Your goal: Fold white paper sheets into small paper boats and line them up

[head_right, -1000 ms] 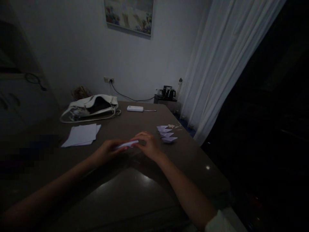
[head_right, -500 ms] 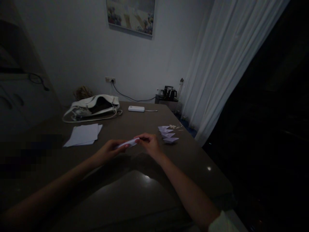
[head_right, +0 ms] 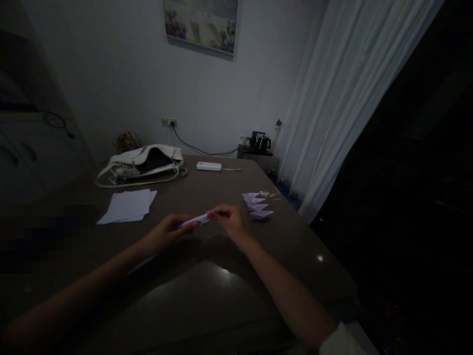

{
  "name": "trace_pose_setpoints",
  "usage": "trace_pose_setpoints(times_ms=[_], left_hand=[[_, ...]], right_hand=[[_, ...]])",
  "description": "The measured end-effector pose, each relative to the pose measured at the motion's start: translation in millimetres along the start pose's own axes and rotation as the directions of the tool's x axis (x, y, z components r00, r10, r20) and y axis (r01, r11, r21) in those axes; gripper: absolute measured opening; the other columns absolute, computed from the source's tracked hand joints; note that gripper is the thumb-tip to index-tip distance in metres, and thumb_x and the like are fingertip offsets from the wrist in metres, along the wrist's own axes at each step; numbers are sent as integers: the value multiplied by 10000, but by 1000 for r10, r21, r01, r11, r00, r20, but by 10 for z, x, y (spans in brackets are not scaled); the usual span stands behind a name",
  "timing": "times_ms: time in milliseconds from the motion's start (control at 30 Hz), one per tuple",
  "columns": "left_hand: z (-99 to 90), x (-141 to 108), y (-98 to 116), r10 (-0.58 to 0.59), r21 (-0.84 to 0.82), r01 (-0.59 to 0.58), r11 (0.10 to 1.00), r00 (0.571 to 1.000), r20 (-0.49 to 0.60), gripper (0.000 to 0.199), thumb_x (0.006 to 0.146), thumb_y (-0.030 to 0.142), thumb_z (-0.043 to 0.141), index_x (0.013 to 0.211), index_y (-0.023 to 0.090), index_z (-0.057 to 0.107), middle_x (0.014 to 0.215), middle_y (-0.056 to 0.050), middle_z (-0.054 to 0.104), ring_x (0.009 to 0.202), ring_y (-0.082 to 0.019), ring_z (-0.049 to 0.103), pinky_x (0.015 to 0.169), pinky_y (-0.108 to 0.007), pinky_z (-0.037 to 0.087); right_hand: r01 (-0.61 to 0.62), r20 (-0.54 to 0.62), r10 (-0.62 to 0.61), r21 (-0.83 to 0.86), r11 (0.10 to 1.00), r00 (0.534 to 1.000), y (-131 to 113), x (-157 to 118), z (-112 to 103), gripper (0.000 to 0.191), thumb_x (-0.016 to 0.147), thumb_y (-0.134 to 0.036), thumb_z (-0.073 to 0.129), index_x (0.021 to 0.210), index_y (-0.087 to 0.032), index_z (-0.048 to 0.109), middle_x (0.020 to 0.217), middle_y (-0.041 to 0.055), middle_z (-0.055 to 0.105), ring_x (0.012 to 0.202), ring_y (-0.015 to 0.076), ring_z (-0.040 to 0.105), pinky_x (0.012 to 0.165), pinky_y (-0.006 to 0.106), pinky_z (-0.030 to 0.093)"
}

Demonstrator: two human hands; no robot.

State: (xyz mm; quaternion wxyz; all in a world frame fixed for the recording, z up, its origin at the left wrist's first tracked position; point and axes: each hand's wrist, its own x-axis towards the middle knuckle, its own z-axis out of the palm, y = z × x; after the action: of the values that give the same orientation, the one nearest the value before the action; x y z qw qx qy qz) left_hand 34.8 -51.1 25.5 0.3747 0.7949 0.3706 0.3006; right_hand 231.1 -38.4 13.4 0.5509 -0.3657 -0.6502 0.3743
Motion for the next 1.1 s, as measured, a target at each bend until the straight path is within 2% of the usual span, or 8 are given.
trace_pose_setpoints(times_ms=[133,333,500,667,833,1100], left_hand=[[-8,8,-32,25,19,-25,1000,1000,-17,407,838,478,443,812,114,622,596,28,481,536,-92,412,481,-186,295],[-14,11,-56,16,46,-14,999,999,-39,443,841,488,434,936,112,649,625,4,564,548,-116,475,482,-193,338],[-14,5,-48,77,186,-48,981,985,-155,452,849,480,434,1085,149,630,901,-59,678,752,-189,594,664,-257,450],[-19,7,-68,208,314,-141,939,959,-192,427,865,444,430,1141,166,602,1063,-93,650,899,-213,608,804,-298,456],[-21,7,-88,234,344,-162,925,956,-178,409,876,414,424,1154,165,590,1077,-95,641,921,-208,609,818,-301,459],[-5,4,-54,216,331,-150,932,961,-173,401,875,407,419,1132,162,605,1062,-92,649,905,-210,612,804,-294,461]], right_hand=[[-30,32,29,34,999,999,-19,-6,-4,191,648,-374,710,743,-207,713,751,27,686,696,155,609,651,269,453],[-87,39,84,57,995,996,-23,-9,18,250,659,-379,693,813,-182,691,793,38,685,727,158,614,686,281,475],[-66,-71,69,41,997,995,1,12,9,220,630,-350,714,717,-170,624,699,13,634,652,132,583,634,247,471],[-96,-61,93,-57,994,994,13,22,-28,208,657,-361,682,702,-165,629,637,3,594,577,112,525,541,219,431],[-176,-23,175,-27,984,984,-5,1,-19,175,665,-327,672,728,-166,642,661,-7,577,588,96,495,513,191,388],[-196,-55,202,103,975,978,45,-11,30,200,649,-342,680,718,-164,622,637,-15,547,569,93,467,508,193,369]])
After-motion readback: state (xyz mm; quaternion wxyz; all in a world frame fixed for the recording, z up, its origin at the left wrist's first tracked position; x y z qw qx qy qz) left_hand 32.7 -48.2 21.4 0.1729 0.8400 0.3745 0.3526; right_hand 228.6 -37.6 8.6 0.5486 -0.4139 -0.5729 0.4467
